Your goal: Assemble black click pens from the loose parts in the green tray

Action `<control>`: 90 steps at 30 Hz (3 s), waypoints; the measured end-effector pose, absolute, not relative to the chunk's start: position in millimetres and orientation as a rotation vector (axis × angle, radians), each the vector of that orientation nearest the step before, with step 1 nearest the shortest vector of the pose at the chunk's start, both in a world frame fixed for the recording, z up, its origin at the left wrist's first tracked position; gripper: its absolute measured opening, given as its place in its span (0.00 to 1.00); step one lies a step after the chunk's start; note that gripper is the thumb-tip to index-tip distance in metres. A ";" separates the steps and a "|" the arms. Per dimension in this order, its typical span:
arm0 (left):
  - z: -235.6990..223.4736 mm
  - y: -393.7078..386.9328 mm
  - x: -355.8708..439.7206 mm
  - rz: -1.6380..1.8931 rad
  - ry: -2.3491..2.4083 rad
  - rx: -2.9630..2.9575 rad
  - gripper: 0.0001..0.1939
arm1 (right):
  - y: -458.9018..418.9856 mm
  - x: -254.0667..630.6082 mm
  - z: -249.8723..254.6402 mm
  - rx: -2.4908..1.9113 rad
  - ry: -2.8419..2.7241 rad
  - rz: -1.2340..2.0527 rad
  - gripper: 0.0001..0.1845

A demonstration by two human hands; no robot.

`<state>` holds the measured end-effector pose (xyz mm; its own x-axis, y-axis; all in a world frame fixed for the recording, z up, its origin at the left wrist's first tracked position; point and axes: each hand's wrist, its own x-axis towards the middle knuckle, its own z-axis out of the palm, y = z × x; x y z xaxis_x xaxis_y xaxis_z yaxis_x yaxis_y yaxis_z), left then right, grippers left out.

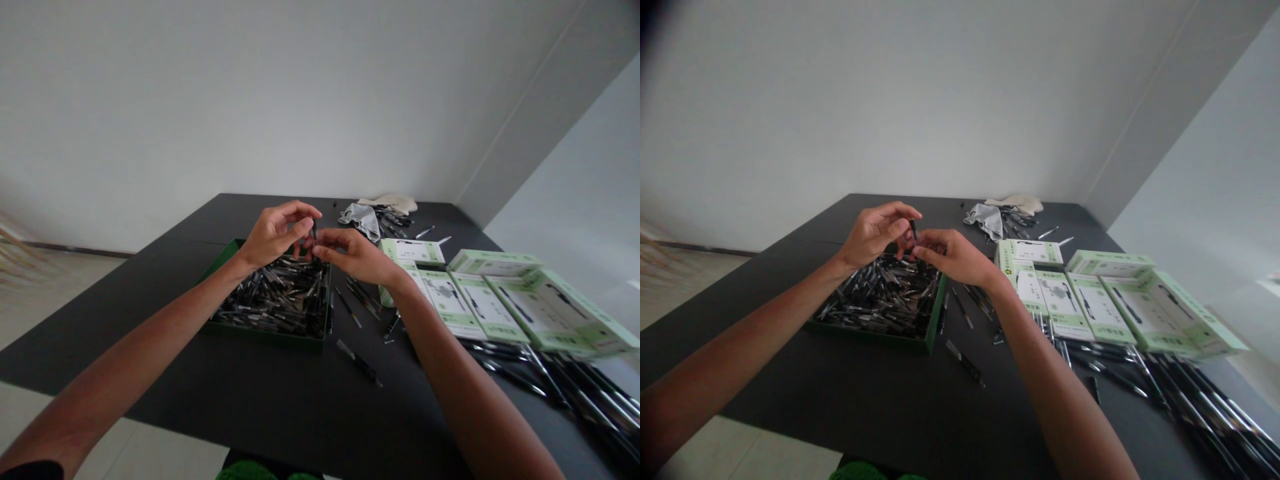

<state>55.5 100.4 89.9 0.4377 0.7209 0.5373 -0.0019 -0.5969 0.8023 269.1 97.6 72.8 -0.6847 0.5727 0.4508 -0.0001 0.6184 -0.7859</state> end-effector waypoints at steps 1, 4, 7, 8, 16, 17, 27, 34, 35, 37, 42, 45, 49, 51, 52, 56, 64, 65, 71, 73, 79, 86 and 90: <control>89.4 100.8 55.7 1.209 0.597 1.928 0.17 | 98.3 269.3 72.2 -0.448 -2.128 1.034 0.11; 88.7 101.5 57.5 1.219 0.577 1.936 0.15 | 100.1 269.7 70.8 -0.447 -2.130 1.024 0.11; 89.5 102.0 59.4 1.239 0.587 1.970 0.14 | 101.1 269.6 70.2 -0.441 -2.145 1.013 0.12; 89.8 102.1 59.6 1.241 0.590 1.979 0.14 | 101.3 269.6 70.0 -0.439 -2.149 1.012 0.12; 88.7 103.8 56.5 1.207 0.644 1.957 0.15 | 100.6 269.3 70.4 -0.457 -2.139 1.037 0.13; 88.2 104.4 56.2 1.206 0.649 1.958 0.15 | 100.4 269.4 70.7 -0.450 -2.137 1.047 0.13; 81.8 108.4 51.6 1.229 0.687 1.891 0.17 | 104.6 271.5 66.0 -0.475 -2.117 1.059 0.14; 77.9 110.4 51.1 1.290 0.682 1.840 0.17 | 101.1 272.9 74.5 -0.518 -1.909 0.945 0.15; 76.4 112.7 50.2 1.324 0.680 1.796 0.17 | 102.1 273.4 74.2 -0.569 -1.896 0.880 0.15; 71.7 118.8 47.7 1.404 0.680 1.696 0.17 | 105.8 274.0 70.7 -0.684 -1.975 0.815 0.12; 52.5 133.6 41.3 1.479 0.804 1.574 0.17 | 115.0 275.3 63.6 -0.737 -1.951 0.817 0.13; 43.3 138.3 39.9 1.440 0.847 1.552 0.19 | 116.1 278.1 66.9 -0.750 -1.956 0.808 0.14; 37.4 142.5 41.2 1.411 0.850 1.541 0.20 | 120.2 281.1 65.3 -0.683 -1.852 0.874 0.18; 35.1 144.1 42.7 1.382 0.849 1.544 0.20 | 123.4 281.3 60.9 -0.742 -1.865 0.856 0.17; 33.7 144.6 43.4 1.368 0.847 1.545 0.21 | 124.7 281.3 59.1 -0.779 -1.894 0.869 0.16; 27.7 144.3 46.1 1.318 0.839 1.550 0.23 | 125.8 283.1 60.7 -0.714 -1.866 0.898 0.16; 18.6 139.9 50.8 1.212 0.827 1.538 0.25 | 126.6 277.4 63.1 -0.732 -1.840 0.844 0.16; 17.2 139.7 51.7 1.192 0.819 1.532 0.26 | 126.7 276.6 63.0 -0.723 -1.828 0.822 0.16; 8.6 138.7 57.0 1.096 0.801 1.484 0.27 | 123.2 276.1 64.8 -0.729 -1.837 0.858 0.16; 6.3 138.6 57.9 1.068 0.793 1.474 0.27 | 122.7 276.1 64.0 -0.686 -1.833 0.831 0.17; 3.0 140.1 59.1 1.019 0.794 1.450 0.29 | 121.8 280.5 67.0 -0.703 -1.828 0.922 0.14; 2.8 139.1 60.8 0.969 0.771 1.459 0.29 | 114.7 287.4 82.1 -0.614 -1.740 0.990 0.18; 4.2 137.9 62.0 0.931 0.744 1.478 0.29 | 112.7 285.5 82.7 -0.592 -1.692 1.012 0.20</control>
<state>62.0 137.9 4.2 0.4794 0.8674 0.1338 -0.0612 -0.1190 0.9910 285.5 112.7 82.7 -0.3472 0.7816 0.5182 -0.0870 0.5233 -0.8477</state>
